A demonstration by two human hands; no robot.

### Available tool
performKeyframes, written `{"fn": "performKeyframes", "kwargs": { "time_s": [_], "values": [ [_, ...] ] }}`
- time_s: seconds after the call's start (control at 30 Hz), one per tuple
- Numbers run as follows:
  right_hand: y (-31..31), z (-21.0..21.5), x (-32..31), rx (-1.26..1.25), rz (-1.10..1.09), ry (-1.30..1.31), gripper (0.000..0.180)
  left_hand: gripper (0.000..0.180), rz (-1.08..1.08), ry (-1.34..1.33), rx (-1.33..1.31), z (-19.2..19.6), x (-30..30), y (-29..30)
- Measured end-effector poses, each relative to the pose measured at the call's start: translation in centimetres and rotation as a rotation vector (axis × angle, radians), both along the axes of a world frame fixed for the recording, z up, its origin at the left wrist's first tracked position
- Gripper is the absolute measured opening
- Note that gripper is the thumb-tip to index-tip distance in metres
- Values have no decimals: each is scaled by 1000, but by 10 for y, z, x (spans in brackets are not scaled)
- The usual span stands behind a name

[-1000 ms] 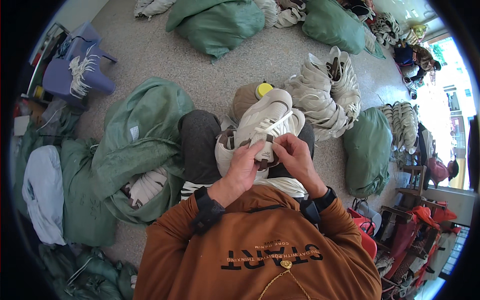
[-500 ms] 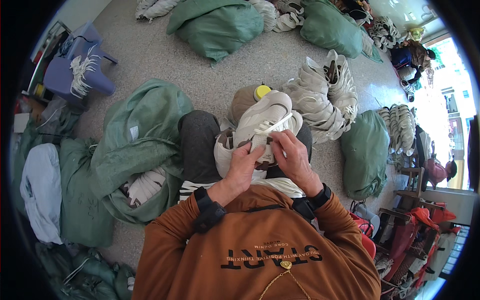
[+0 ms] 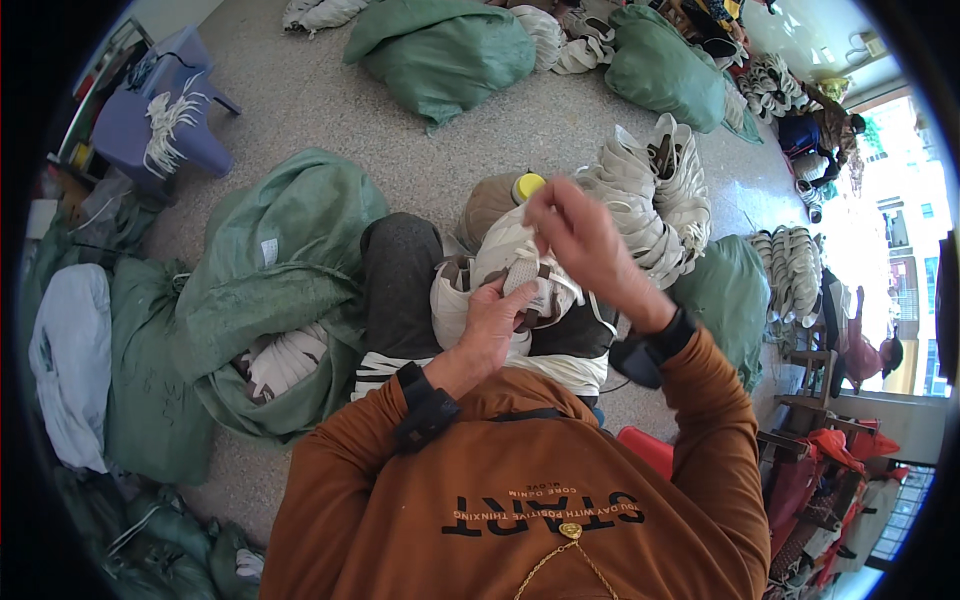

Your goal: The recorder is lacing white sneakers in a factory setting.

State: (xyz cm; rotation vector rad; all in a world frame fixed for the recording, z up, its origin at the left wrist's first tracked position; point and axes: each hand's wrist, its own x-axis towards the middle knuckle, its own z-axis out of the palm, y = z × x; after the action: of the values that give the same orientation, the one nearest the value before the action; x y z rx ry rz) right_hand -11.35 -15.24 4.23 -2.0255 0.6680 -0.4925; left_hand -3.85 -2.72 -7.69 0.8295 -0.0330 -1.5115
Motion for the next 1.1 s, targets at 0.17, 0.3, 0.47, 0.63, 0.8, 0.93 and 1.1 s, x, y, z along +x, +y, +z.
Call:
{"fn": "performKeyframes", "kwargs": {
  "time_s": [0.17,0.3,0.47,0.63,0.8,0.93,1.1],
  "values": [
    [-16,115,71,246,366,-636,23,30,-87,-144,-14,-28,0,0],
    [-6,148,86,287,548,-734,23,30,-110,-167,-3,-26,2,-1],
    [-5,93,73,-32,332,-368,17,30,-120,-100,8,-19,6,0],
    [-28,-27,-26,-529,416,334,11,24,-45,-57,23,-8,2,0],
    [1,-42,-69,-363,276,331,19,18,-166,-180,-30,-10,12,5],
    [40,-60,-76,-375,-75,248,44,15,-639,-519,84,11,57,14],
    [57,-81,-73,-243,-324,147,39,17,-152,-1715,-510,20,52,-5]
  ]
}}
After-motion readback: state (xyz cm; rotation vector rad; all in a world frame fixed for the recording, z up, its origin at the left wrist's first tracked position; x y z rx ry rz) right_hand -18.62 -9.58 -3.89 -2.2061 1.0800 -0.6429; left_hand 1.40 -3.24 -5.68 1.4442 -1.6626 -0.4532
